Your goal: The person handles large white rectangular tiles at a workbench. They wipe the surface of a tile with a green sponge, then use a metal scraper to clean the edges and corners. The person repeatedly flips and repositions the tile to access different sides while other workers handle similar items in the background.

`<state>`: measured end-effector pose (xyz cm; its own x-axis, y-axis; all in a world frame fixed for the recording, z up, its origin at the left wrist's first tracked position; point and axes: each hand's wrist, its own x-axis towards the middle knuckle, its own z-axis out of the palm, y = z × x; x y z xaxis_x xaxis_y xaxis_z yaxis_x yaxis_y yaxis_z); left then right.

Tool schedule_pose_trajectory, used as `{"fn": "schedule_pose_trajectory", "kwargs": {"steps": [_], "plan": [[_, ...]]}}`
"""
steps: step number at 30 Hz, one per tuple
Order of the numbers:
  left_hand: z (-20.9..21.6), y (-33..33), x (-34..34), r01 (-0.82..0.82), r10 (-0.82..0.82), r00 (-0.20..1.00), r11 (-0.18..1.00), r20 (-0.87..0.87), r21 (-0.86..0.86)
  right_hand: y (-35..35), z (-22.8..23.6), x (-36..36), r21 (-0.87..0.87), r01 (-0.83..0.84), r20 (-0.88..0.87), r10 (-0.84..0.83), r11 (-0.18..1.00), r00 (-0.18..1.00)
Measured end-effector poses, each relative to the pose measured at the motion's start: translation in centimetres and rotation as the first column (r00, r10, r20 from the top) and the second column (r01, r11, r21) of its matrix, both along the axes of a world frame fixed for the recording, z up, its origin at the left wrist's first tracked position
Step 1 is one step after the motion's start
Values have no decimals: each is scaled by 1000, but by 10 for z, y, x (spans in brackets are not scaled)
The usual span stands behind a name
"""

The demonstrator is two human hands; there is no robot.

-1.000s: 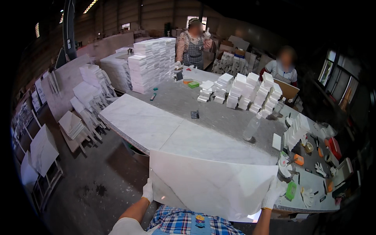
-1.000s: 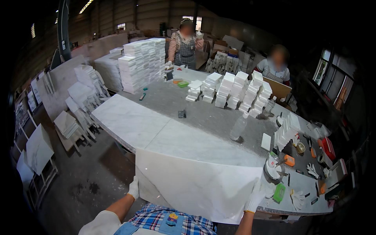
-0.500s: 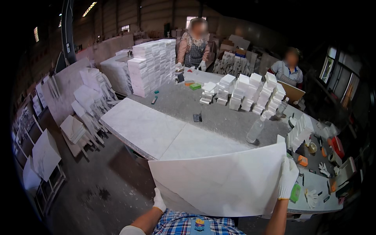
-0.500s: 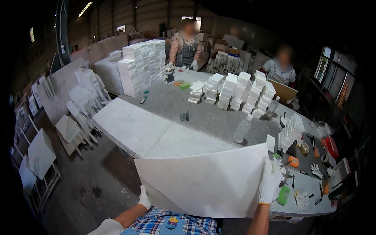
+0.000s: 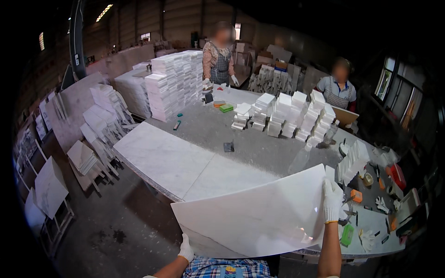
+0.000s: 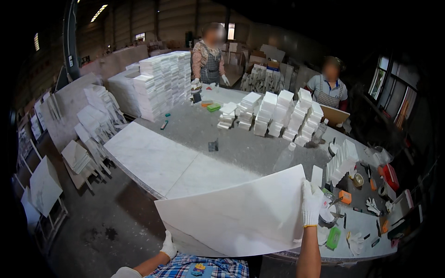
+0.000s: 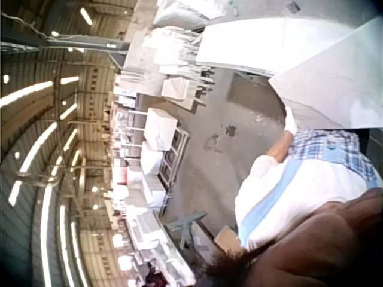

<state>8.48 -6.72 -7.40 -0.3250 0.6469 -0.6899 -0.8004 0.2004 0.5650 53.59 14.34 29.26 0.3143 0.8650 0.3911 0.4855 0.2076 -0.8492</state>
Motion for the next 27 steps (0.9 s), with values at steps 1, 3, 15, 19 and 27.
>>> {"fn": "schedule_pose_trajectory", "kwargs": {"steps": [1,3,15,19,27], "plan": [[-6,-2,-5,7,-6,1000,997,-13,82,0,1,-6,-6,-11,-4,11,1000,1000],[-16,-7,-14,4,0,999,994,-39,107,8,-8,-11,-9,-18,-6,18,1000,1000],[10,-17,-20,5,9,994,992,-108,129,31,-11,-34,-130,8,81,3,992,997],[1,-17,-31,54,-44,997,987,-64,150,33,-13,-33,-188,67,145,-40,980,989],[4,-16,-36,41,-34,998,991,-57,127,23,-39,-28,-183,93,119,-72,979,990]]}}
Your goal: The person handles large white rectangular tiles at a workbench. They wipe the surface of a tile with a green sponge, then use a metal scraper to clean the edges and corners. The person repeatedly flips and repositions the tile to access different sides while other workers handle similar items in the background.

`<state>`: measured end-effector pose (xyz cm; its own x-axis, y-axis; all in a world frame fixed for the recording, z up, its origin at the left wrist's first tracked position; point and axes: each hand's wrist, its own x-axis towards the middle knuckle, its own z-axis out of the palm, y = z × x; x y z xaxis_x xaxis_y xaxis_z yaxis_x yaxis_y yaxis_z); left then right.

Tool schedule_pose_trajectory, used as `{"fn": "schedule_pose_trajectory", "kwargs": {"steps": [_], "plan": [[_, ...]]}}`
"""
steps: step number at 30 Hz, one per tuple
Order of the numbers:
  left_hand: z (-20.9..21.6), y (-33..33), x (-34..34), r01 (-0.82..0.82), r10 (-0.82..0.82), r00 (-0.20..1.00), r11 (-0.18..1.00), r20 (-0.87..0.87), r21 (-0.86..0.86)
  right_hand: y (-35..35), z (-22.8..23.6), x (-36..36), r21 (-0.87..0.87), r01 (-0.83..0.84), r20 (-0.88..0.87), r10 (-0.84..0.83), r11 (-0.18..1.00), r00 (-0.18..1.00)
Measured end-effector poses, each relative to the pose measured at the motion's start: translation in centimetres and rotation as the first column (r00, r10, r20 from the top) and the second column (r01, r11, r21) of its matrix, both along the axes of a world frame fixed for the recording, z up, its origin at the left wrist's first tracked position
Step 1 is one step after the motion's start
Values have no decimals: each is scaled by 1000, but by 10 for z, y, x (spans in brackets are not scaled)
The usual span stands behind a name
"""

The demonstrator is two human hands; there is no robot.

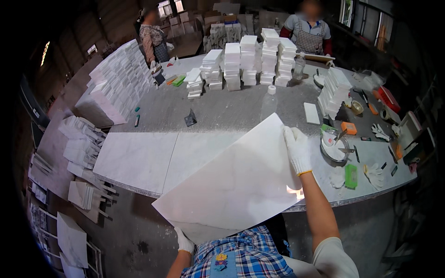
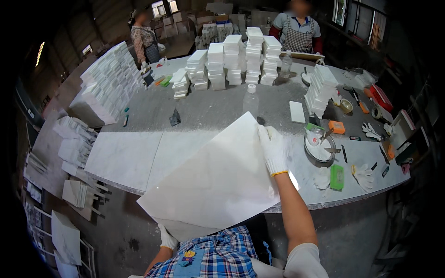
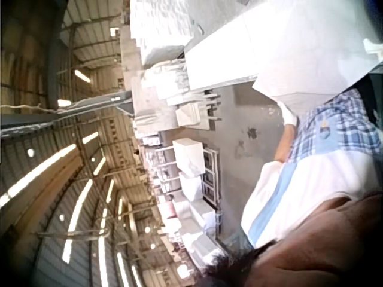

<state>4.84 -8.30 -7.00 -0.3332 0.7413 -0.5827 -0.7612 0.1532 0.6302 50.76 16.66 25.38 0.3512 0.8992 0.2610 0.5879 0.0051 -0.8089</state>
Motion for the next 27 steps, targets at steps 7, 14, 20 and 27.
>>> {"fn": "schedule_pose_trajectory", "kwargs": {"steps": [7,14,20,27], "plan": [[0,0,-12,34,-40,998,994,-52,-105,-13,-21,19,-47,-20,97,25,999,995],[-19,-5,-21,89,-90,996,996,-28,-15,-46,-27,25,-204,24,173,12,979,985],[-44,-2,-34,148,-148,988,989,-38,-9,-73,-34,28,-245,95,255,-31,965,966],[-47,-3,-25,68,-78,991,994,-108,-89,-92,-56,35,-183,191,249,-143,964,958]]}}
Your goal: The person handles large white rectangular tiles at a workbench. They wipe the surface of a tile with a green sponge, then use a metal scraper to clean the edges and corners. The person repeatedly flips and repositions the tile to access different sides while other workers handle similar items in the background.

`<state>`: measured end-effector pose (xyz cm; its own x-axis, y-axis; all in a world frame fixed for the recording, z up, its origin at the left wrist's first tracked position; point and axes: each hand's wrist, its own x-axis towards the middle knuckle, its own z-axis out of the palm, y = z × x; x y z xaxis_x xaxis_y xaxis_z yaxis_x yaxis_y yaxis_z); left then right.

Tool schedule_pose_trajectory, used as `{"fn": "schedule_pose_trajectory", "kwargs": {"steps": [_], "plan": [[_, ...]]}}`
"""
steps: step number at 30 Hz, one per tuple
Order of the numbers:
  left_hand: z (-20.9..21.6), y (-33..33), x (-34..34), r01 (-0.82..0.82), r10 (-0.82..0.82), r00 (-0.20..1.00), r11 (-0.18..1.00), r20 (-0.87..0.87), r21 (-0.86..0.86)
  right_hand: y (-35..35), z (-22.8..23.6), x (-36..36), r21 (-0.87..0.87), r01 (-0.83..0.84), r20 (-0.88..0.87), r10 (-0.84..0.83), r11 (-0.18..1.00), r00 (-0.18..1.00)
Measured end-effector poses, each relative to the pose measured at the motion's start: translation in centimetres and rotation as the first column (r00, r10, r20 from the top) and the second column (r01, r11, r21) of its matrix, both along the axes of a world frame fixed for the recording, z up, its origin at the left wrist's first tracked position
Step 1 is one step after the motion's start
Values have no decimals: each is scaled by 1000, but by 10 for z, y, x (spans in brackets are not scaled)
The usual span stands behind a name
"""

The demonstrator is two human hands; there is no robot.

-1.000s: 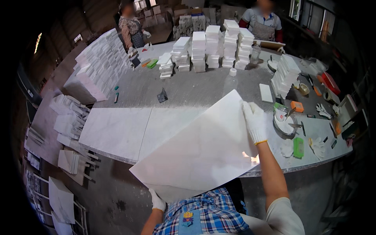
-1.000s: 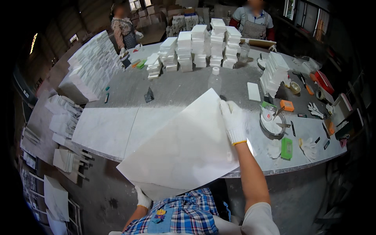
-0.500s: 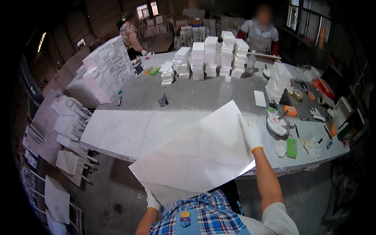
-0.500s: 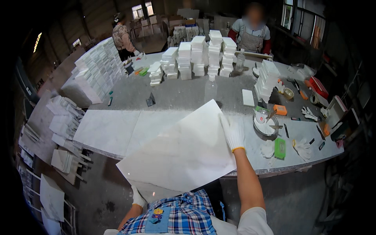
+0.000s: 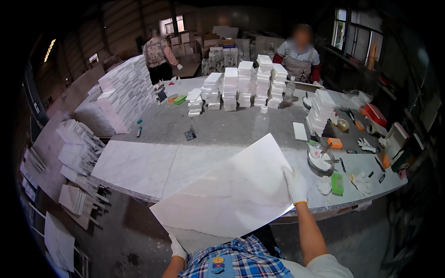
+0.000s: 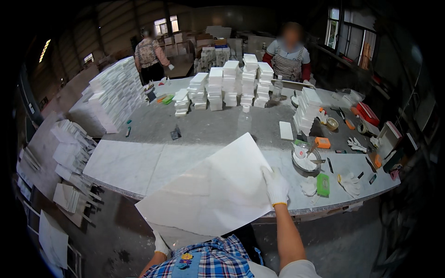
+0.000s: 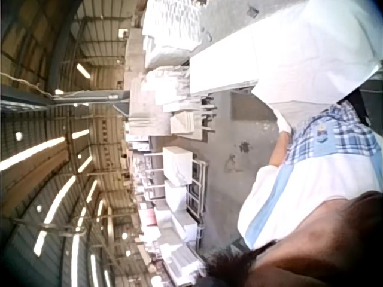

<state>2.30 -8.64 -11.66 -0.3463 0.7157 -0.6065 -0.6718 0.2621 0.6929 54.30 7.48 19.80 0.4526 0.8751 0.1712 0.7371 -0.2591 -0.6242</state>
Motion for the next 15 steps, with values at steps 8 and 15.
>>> {"fn": "schedule_pose_trajectory", "kwargs": {"steps": [8,15], "plan": [[14,-2,3,-44,44,999,999,-4,5,-1,-14,-6,-39,115,46,-113,993,992],[-6,-8,-15,65,-64,997,998,37,-21,0,-30,-13,153,141,77,-154,978,985]]}}
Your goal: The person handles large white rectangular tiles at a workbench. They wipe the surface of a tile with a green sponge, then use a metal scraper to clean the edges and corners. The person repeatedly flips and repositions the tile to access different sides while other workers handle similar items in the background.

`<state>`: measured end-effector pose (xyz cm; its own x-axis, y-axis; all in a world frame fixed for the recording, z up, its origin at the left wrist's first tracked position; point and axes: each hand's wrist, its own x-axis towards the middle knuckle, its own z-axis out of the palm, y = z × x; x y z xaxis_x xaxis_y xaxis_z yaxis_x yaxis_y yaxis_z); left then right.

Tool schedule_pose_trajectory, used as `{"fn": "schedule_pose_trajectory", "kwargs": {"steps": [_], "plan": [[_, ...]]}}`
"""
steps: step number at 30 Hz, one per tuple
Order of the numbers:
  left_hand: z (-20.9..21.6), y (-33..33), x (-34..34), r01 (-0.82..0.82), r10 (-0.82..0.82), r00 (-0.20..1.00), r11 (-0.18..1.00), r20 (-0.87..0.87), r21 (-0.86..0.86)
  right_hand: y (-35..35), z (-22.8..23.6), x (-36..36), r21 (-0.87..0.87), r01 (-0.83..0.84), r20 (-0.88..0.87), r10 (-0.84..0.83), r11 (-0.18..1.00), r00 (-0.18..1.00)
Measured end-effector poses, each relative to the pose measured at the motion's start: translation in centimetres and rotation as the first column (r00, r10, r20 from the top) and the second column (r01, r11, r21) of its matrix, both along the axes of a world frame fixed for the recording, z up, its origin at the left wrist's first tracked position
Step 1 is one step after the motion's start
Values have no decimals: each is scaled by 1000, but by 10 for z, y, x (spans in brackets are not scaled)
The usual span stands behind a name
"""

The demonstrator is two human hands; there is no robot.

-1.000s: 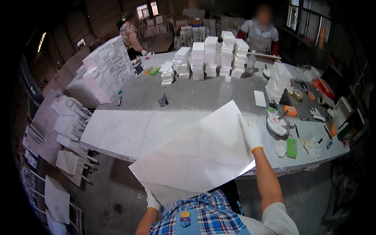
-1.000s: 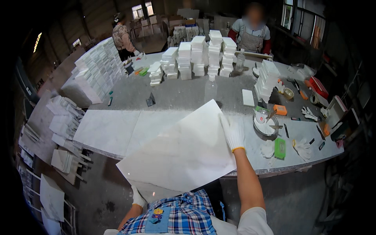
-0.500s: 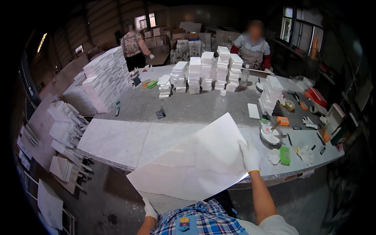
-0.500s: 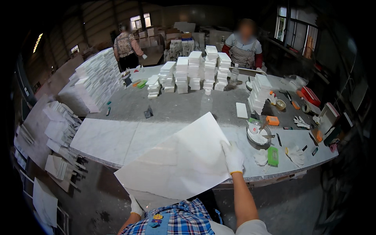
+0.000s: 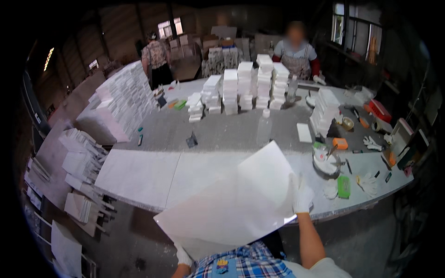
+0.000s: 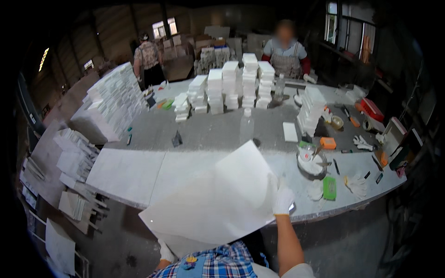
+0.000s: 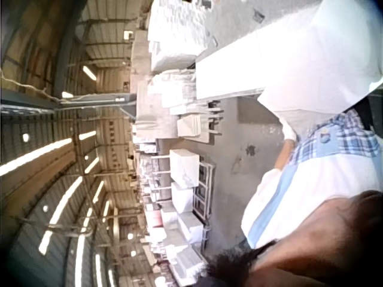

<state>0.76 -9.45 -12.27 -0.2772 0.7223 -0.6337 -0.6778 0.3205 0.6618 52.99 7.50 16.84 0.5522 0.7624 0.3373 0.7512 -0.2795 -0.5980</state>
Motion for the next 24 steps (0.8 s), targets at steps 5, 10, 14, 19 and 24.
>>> {"fn": "schedule_pose_trajectory", "kwargs": {"steps": [5,10,14,19,24], "plan": [[-1,15,12,-7,5,1000,994,22,110,-2,7,9,-54,-10,20,11,998,1000],[8,22,19,-40,39,999,993,14,112,-3,5,10,-132,11,-30,-15,991,999],[12,23,21,-58,57,998,991,13,117,-2,7,6,-81,11,-45,-15,997,999],[12,24,23,-63,62,998,988,10,143,0,3,8,-82,48,-72,-54,995,996],[20,14,32,-91,90,996,979,9,180,0,-6,7,139,12,-87,0,990,996]]}}
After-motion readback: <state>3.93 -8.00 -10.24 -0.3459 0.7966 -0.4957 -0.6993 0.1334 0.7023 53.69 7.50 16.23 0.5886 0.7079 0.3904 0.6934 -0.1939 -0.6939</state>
